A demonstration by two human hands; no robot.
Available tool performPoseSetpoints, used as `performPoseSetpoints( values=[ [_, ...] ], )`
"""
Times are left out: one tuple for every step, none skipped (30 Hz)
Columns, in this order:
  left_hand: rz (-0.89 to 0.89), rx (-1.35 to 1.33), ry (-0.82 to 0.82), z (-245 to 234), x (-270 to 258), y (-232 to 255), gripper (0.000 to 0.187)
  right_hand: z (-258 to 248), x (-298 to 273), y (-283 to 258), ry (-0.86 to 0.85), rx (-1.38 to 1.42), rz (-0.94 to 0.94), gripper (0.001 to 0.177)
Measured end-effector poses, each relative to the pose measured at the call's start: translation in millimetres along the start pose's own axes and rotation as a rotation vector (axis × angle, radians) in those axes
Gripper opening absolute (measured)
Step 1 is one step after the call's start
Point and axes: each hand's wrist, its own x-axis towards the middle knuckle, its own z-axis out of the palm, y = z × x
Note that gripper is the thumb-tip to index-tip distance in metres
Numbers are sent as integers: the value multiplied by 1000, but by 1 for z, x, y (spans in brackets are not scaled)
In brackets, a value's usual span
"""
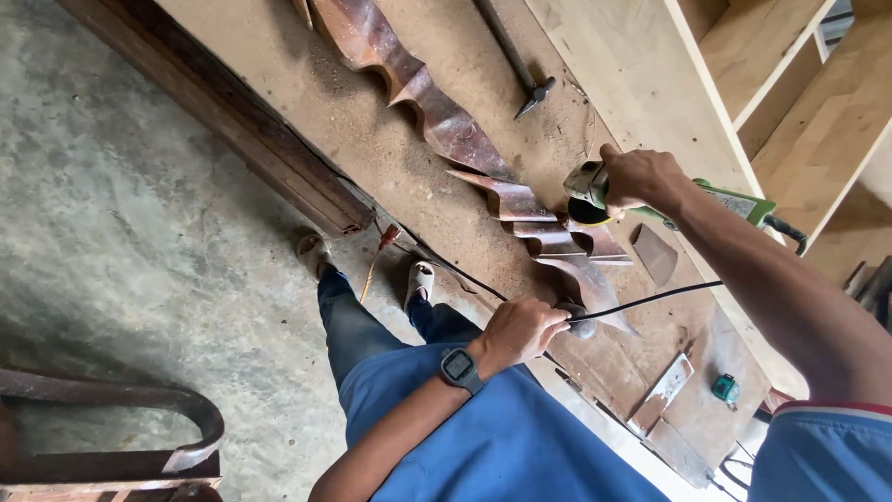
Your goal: The person uses a handheld angle grinder to sand a long, wavy wooden piece on a workbench. They hold the piece with their left hand while moving the grinder along its surface, then flip the piece over to sand the other side.
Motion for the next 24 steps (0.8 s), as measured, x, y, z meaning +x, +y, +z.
performPoseSetpoints(
  values=[
    [3, -5, -3, 0, 0, -1, 17, 0, 0, -2, -4, 1, 5, 74],
    [4, -3, 2, 0, -1, -1, 17, 0, 1, -5, -18, -13, 4, 80],
    [5, -2, 7, 0, -2, -1, 16, 0, 2, -7, -31, -27, 2, 86],
    [2, -4, 7, -1, -1, -1, 16, -5, -2, -13, -34, -28, 0, 86],
    [-36, -6, -29, -2, 0, -1, 20, -10, -7, -18, -31, -37, 4, 84],
    [-71, -10, -67, -1, 1, 0, 23, -14, -12, -22, -28, -46, 13, 83],
    [-69, -13, -69, -2, 2, -3, 23, -15, -13, -26, -31, -46, 15, 83],
    [-128, -16, -77, -2, 4, -6, 28, -16, -14, -29, -43, -57, 11, 83],
    [-187, -20, -84, -2, 6, -9, 33, -18, -14, -32, -56, -69, 6, 84],
    [-187, -22, -83, 1, 8, -14, 33, -17, -12, -32, -57, -71, 7, 84],
    [-213, 4, -103, 4, 9, -18, 36, -16, -10, -32, -64, -69, -6, 86],
    [-237, 30, -124, 6, 12, -23, 40, -14, -8, -32, -69, -66, -16, 87],
    [-235, 28, -124, 11, 13, -23, 40, -9, -1, -30, -70, -67, -14, 87],
    [-244, 10, -136, 14, 13, -24, 38, -4, 6, -29, -64, -109, -19, 92],
    [-254, -8, -149, 18, 14, -24, 38, 2, 13, -29, -59, -150, -23, 96],
    [-255, -10, -148, 17, 14, -24, 38, 4, 18, -27, -59, -152, -24, 96],
    [-240, -6, -150, 16, 14, -24, 38, 6, 24, -25, -58, -160, -26, 94],
    [-227, -3, -155, 15, 13, -24, 39, 9, 28, -24, -58, -165, -28, 92],
    [-229, -4, -156, 16, 14, -23, 39, 8, 27, -26, -60, -165, -30, 92],
    [-252, -13, -165, 16, 15, -23, 40, 6, 27, -27, -67, -162, -30, 92],
    [-276, -23, -174, 17, 17, -23, 41, 3, 26, -28, -74, -158, -30, 91],
    [-276, -23, -174, 11, 19, -21, 41, 2, 25, -30, -74, -158, -30, 91],
    [-307, -30, -201, 5, 22, -19, 47, 0, 24, -32, -79, -167, -36, 91],
    [-337, -37, -229, -1, 25, -17, 53, -1, 22, -33, -85, -175, -41, 90]
  ],
)
